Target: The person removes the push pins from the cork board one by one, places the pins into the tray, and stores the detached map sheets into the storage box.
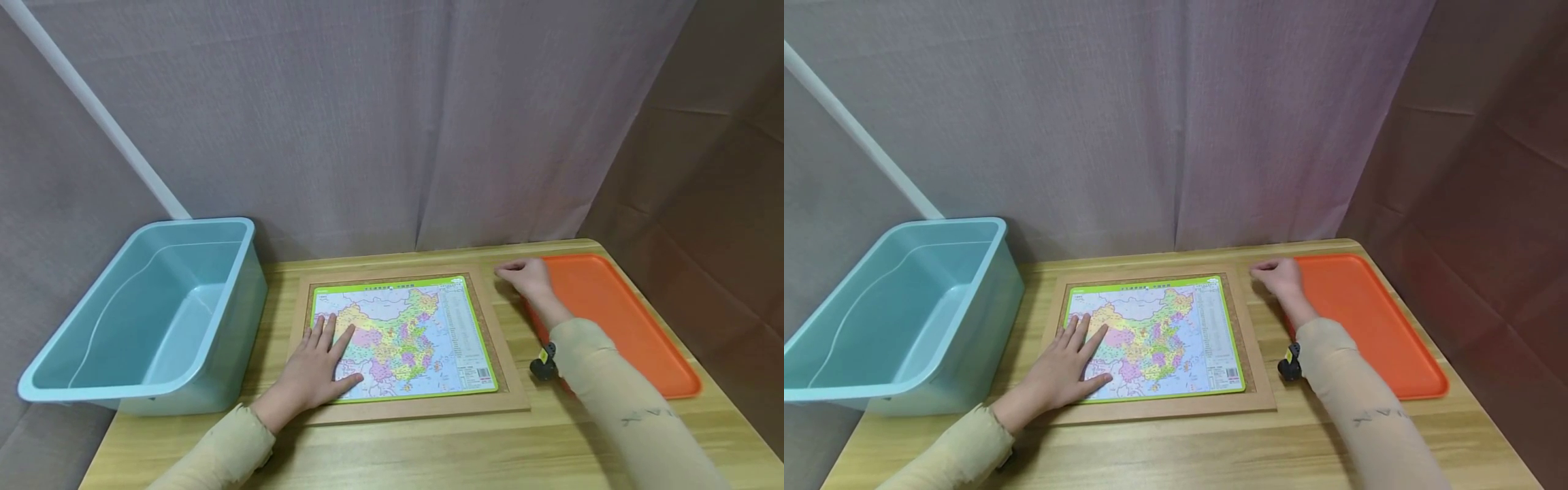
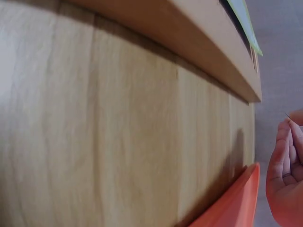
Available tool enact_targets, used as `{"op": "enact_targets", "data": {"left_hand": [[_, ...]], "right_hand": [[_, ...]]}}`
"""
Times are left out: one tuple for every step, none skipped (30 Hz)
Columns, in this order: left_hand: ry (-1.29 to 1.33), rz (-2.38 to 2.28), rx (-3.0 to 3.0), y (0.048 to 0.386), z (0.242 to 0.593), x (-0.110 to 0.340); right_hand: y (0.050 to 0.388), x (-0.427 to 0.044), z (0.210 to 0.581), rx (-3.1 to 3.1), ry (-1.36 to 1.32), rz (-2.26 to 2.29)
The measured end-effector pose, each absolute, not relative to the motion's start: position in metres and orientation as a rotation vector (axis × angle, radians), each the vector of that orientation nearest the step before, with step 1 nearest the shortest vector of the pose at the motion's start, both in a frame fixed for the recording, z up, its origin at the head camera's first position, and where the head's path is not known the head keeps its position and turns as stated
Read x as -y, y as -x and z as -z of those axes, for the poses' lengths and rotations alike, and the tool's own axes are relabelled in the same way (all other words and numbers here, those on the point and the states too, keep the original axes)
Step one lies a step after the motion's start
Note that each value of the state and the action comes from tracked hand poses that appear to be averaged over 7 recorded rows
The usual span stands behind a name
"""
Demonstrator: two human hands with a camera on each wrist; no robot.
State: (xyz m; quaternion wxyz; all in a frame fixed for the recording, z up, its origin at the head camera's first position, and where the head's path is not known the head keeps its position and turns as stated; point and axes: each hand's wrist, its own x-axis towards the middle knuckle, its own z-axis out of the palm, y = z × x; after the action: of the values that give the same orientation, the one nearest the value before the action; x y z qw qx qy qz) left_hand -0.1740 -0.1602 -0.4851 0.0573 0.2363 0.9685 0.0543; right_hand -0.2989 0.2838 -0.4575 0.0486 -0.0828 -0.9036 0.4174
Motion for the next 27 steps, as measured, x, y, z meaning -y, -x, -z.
{"op": "enact_targets", "data": {"left_hand": [[-0.716,-0.167,-2.937,0.174,0.485,0.160],[-0.716,-0.167,-2.936,0.174,0.485,0.160],[-0.715,-0.168,-2.934,0.174,0.485,0.160],[-0.715,-0.168,-2.933,0.174,0.485,0.160],[-0.715,-0.170,-2.934,0.174,0.485,0.160],[-0.714,-0.171,-2.933,0.174,0.485,0.160],[-0.715,-0.174,-2.934,0.174,0.484,0.160],[-0.714,-0.175,-2.934,0.173,0.484,0.160],[-0.714,-0.176,-2.935,0.173,0.484,0.160],[-0.713,-0.177,-2.935,0.173,0.484,0.160],[-0.712,-0.179,-2.936,0.173,0.484,0.160],[-0.712,-0.180,-2.936,0.173,0.484,0.160],[-0.711,-0.182,-2.937,0.173,0.484,0.160],[-0.710,-0.184,-2.936,0.173,0.484,0.160],[-0.710,-0.185,-2.936,0.173,0.484,0.160],[-0.709,-0.186,-2.936,0.173,0.484,0.160],[-0.709,-0.188,-2.935,0.173,0.484,0.160],[-0.709,-0.188,-2.935,0.173,0.484,0.160],[-0.709,-0.190,-2.934,0.173,0.484,0.160],[-0.710,-0.190,-2.933,0.173,0.484,0.160],[-0.711,-0.194,-2.934,0.173,0.484,0.160],[-0.711,-0.193,-2.933,0.173,0.484,0.160],[-0.712,-0.194,-2.932,0.173,0.484,0.160],[-0.713,-0.193,-2.931,0.173,0.484,0.160],[-0.718,-0.203,-2.934,0.173,0.484,0.161],[-0.720,-0.206,-2.935,0.173,0.484,0.161],[-0.723,-0.211,-2.937,0.172,0.484,0.161]], "right_hand": [[0.299,-0.287,0.458,2.754,0.257,-1.277],[0.298,-0.289,0.459,2.754,0.259,-1.275],[0.298,-0.292,0.459,2.752,0.261,-1.279],[0.298,-0.294,0.460,2.750,0.264,-1.283],[0.298,-0.296,0.461,2.747,0.268,-1.287],[0.297,-0.299,0.461,2.744,0.276,-1.293],[0.297,-0.301,0.462,2.740,0.282,-1.297],[0.296,-0.303,0.462,2.732,0.293,-1.311],[0.295,-0.305,0.463,2.727,0.308,-1.327],[0.294,-0.307,0.463,2.723,0.323,-1.346],[0.294,-0.309,0.463,2.719,0.337,-1.361],[0.292,-0.310,0.463,2.715,0.349,-1.377],[0.291,-0.312,0.463,2.714,0.358,-1.385],[0.290,-0.314,0.463,2.715,0.367,-1.386],[0.289,-0.316,0.463,2.717,0.377,-1.377],[0.288,-0.317,0.462,2.720,0.380,-1.373],[0.288,-0.319,0.462,2.721,0.388,-1.370],[0.286,-0.320,0.461,2.722,0.393,-1.372],[0.285,-0.322,0.461,2.721,0.405,-1.377],[0.285,-0.323,0.461,2.717,0.416,-1.379],[0.284,-0.325,0.461,2.713,0.430,-1.385],[0.283,-0.326,0.461,2.708,0.437,-1.391],[0.283,-0.328,0.462,2.703,0.451,-1.394],[0.282,-0.330,0.463,2.695,0.458,-1.399],[0.282,-0.332,0.464,2.690,0.468,-1.400],[0.282,-0.334,0.464,2.689,0.469,-1.396],[0.282,-0.335,0.465,2.690,0.474,-1.397]]}}
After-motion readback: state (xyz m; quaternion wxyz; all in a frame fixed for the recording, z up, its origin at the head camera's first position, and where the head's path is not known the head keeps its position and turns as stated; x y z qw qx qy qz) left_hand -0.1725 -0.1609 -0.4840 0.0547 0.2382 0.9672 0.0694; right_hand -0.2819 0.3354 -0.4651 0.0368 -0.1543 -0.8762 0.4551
